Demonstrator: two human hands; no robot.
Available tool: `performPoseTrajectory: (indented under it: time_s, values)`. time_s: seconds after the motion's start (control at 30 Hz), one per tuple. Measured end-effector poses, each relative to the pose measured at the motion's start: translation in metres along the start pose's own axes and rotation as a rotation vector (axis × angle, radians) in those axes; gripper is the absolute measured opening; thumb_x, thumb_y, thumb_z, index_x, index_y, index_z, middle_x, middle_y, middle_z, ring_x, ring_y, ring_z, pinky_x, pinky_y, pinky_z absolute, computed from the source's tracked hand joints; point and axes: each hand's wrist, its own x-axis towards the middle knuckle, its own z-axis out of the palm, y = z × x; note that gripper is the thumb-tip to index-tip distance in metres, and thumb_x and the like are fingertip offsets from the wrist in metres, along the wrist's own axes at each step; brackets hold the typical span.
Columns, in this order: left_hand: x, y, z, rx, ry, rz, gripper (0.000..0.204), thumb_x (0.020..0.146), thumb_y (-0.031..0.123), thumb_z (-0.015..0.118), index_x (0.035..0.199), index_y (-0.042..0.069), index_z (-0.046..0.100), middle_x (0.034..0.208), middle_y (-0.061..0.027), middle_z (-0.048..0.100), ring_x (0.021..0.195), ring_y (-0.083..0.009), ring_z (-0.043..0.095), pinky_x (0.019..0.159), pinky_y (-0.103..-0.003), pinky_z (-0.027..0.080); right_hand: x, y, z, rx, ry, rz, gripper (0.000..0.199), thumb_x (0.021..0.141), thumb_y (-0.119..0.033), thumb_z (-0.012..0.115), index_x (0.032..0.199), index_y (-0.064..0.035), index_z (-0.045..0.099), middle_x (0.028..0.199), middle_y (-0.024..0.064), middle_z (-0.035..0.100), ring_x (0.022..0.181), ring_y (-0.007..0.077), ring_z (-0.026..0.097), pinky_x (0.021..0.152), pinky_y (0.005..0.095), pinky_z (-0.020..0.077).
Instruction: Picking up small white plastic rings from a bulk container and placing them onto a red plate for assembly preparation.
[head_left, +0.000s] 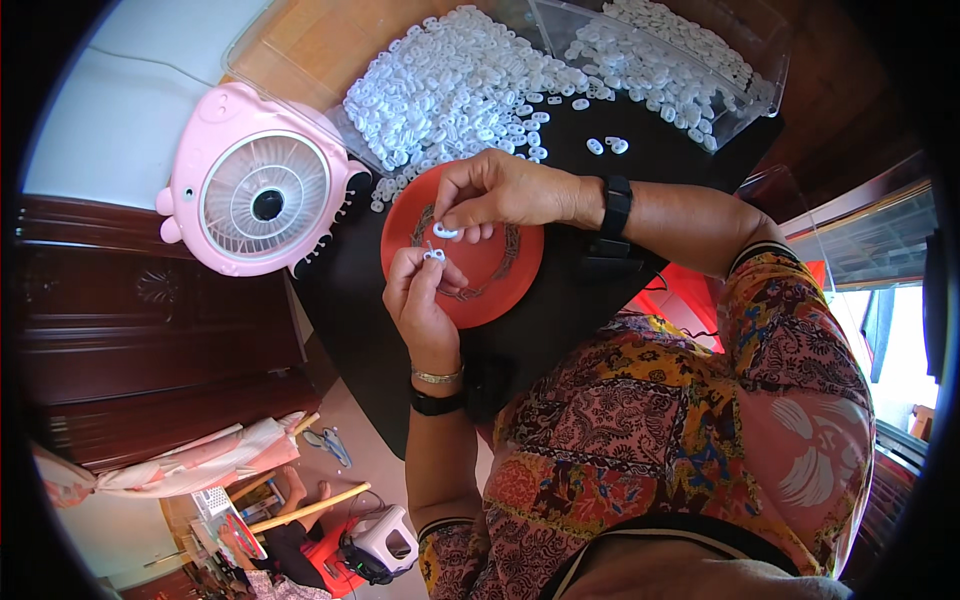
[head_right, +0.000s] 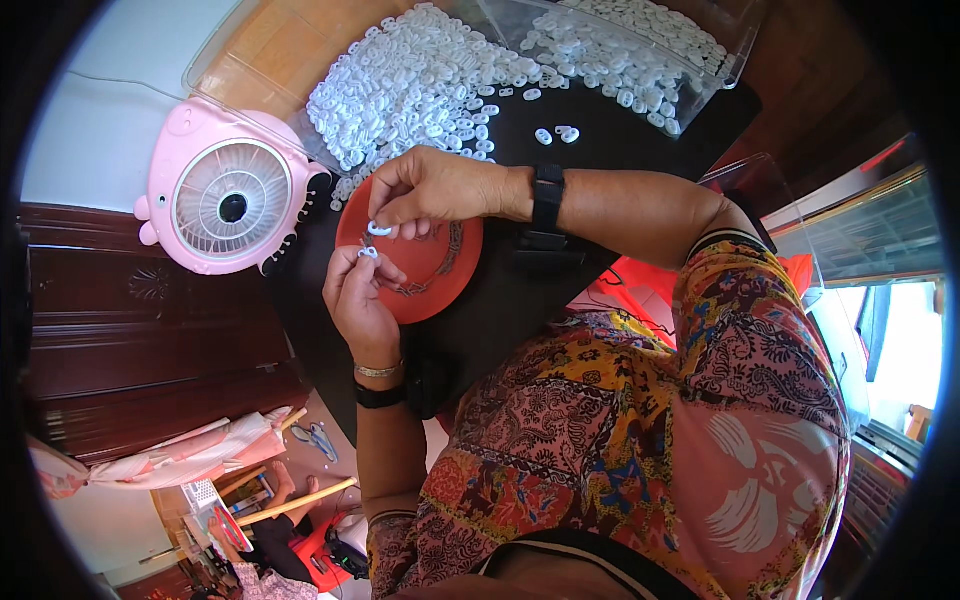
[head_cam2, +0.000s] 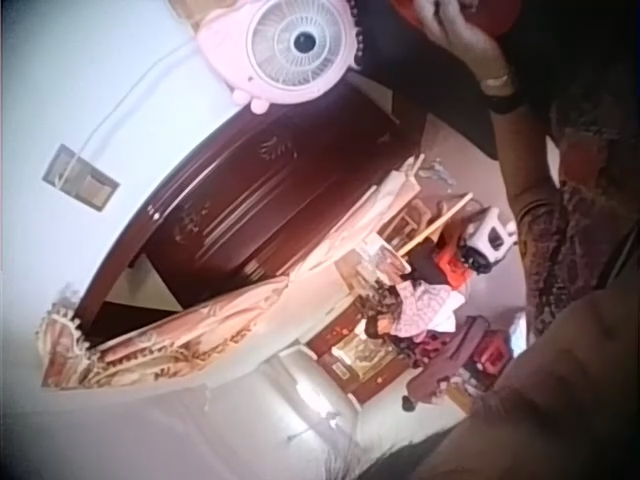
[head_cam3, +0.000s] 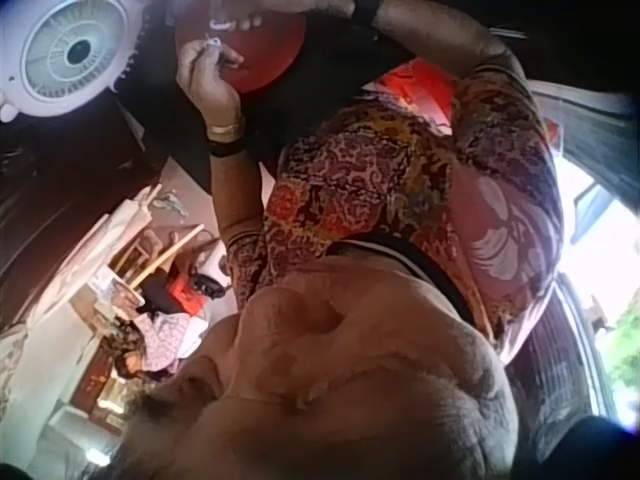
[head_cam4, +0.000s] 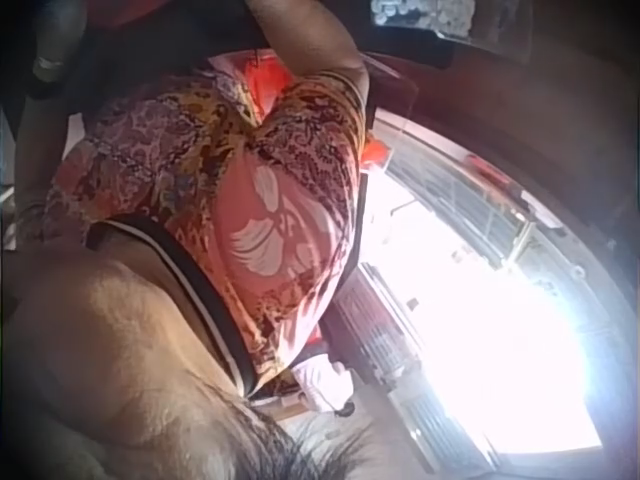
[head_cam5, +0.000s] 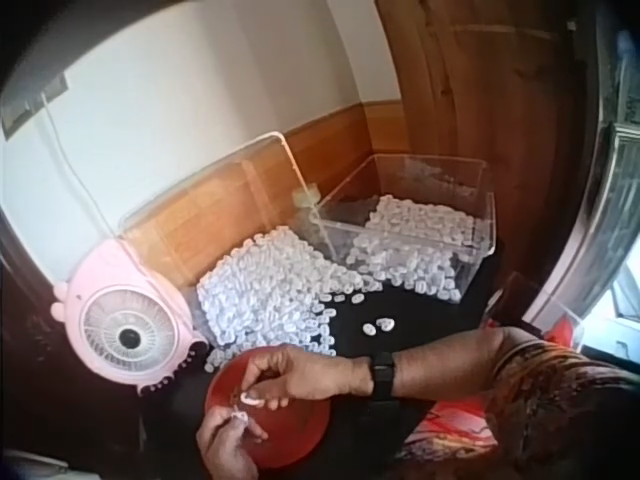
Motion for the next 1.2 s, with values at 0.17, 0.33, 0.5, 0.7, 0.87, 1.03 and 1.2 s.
performPoseTrajectory:
  time_s: [0.17, 0.33, 0.5, 0.7, 0.87, 1.03, 1.2]
  values:
    - [0.0, 0.003, 0.003, 0.011, 0.01, -0.066, 0.012, 0.088, 0.01, 0.047, 0.079, 0.002, 0.05, 0.063, -0.0043, 0.051, 0.054, -0.0108, 0.048, 0.054, -0.022, 0.038, 0.0, -0.001, 0.001, 0.077, 0.013, -0.017, 0.014, 0.087, -0.014, 0.065, 0.094, -0.0019, 0.064, 0.077, 0.0023, 0.066, 0.066, 0.0066, 0.063, 0.06, 0.0197, 0.0503]
    - [0.001, 0.002, 0.004, 0.055, -0.015, -0.076, 0.014, 0.087, 0.009, 0.047, 0.074, 0.003, 0.049, 0.06, -0.0028, 0.049, 0.052, -0.0101, 0.046, 0.051, -0.022, 0.037, -0.001, -0.002, 0.0, 0.054, -0.003, -0.018, 0.015, 0.087, -0.014, 0.066, 0.095, -0.0018, 0.064, 0.077, 0.0022, 0.066, 0.067, 0.0064, 0.062, 0.06, 0.0195, 0.05]
    - [0.002, 0.001, 0.003, 0.081, -0.012, -0.09, 0.014, 0.085, 0.008, 0.049, 0.072, 0.003, 0.049, 0.059, -0.0023, 0.048, 0.05, -0.0096, 0.046, 0.05, -0.021, 0.036, 0.0, 0.0, -0.001, 0.008, -0.026, -0.058, 0.013, 0.087, -0.013, 0.066, 0.095, -0.0023, 0.065, 0.078, 0.0014, 0.066, 0.068, 0.005, 0.061, 0.061, 0.0188, 0.0493]
    - [0.002, 0.001, 0.003, 0.109, -0.024, -0.09, 0.015, 0.085, 0.008, 0.05, 0.071, 0.003, 0.05, 0.059, -0.0017, 0.048, 0.05, -0.009, 0.046, 0.049, -0.021, 0.035, -0.001, 0.001, 0.001, -0.05, -0.072, -0.106, 0.012, 0.086, -0.01, 0.066, 0.096, -0.0014, 0.065, 0.082, 0.0013, 0.066, 0.074, 0.005, 0.06, 0.067, 0.0198, 0.0485]
    - [0.003, -0.002, 0.002, 0.104, -0.021, -0.085, 0.016, 0.086, 0.009, 0.05, 0.071, 0.004, 0.05, 0.059, -0.0017, 0.049, 0.051, -0.0088, 0.047, 0.049, -0.021, 0.035, -0.002, 0.003, 0.004, -0.146, -0.088, -0.231, 0.012, 0.086, -0.007, 0.066, 0.096, -0.0009, 0.065, 0.087, 0.0026, 0.066, 0.082, 0.0078, 0.06, 0.074, 0.0233, 0.0491]
    - [0.003, -0.004, -0.001, 0.039, -0.02, -0.116, 0.014, 0.088, 0.011, 0.049, 0.079, 0.002, 0.054, 0.062, -0.0023, 0.051, 0.053, -0.0095, 0.049, 0.051, -0.021, 0.037, -0.004, 0.004, 0.01, -0.214, -0.089, -0.318, 0.014, 0.083, -0.004, 0.067, 0.097, -0.0014, 0.062, 0.087, 0.0034, 0.065, 0.084, 0.0092, 0.061, 0.074, 0.0249, 0.05]
    - [0.002, -0.005, 0.004, -0.034, 0.029, -0.149, 0.015, 0.089, 0.012, 0.049, 0.083, 0.001, 0.056, 0.063, -0.0034, 0.055, 0.054, -0.0094, 0.051, 0.05, -0.021, 0.038, -0.007, 0.002, 0.016, -0.383, -0.018, -0.326, 0.021, 0.077, -0.005, 0.07, 0.095, -0.0023, 0.059, 0.082, 0.0066, 0.065, 0.077, 0.0139, 0.063, 0.067, 0.0276, 0.0503]
